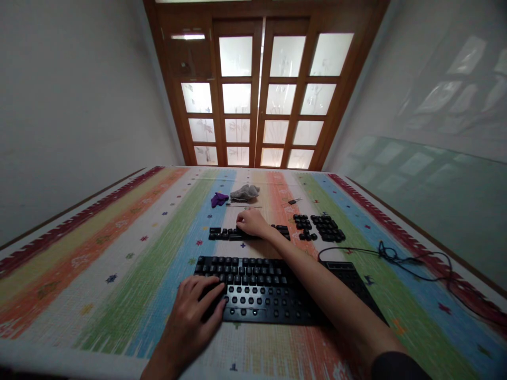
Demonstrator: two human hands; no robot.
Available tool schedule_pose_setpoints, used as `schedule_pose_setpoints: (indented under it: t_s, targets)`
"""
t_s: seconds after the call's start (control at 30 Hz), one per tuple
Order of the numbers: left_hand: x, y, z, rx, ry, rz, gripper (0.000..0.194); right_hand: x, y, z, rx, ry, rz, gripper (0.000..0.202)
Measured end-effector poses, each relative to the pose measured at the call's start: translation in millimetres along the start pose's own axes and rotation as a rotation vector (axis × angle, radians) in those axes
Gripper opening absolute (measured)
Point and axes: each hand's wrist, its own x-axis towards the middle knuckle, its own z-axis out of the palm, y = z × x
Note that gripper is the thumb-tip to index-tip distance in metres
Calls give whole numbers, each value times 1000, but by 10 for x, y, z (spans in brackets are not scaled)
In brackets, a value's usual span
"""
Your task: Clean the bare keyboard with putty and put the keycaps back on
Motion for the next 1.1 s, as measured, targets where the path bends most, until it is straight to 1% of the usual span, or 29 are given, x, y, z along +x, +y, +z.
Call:
schedule_pose_setpoints:
  t_s: [0.13, 0.27, 0.5, 0.73, 0.87, 1.1]
  targets:
    - [6, 7, 1, -19, -2, -13, 22, -3, -2, -12, 1, -3, -13, 24]
    - [15, 11, 1, -31, 22, -3, 22, -6, 6, -3, -2, -3, -53, 24]
    - [11, 8, -6, -26, 11, 4, 23, 14, 6, 37, -22, 0, -110, 28]
    - [2, -7, 5, -18, -8, -5, 23, 52, -23, 75, -45, 0, -94, 30]
    - [10, 10, -5, -13, 11, -3, 23, 65, -42, 93, -66, -12, -75, 30]
    - [5, 10, -9, 6, 19, 5, 22, 12, -102, 59, -108, -12, -73, 29]
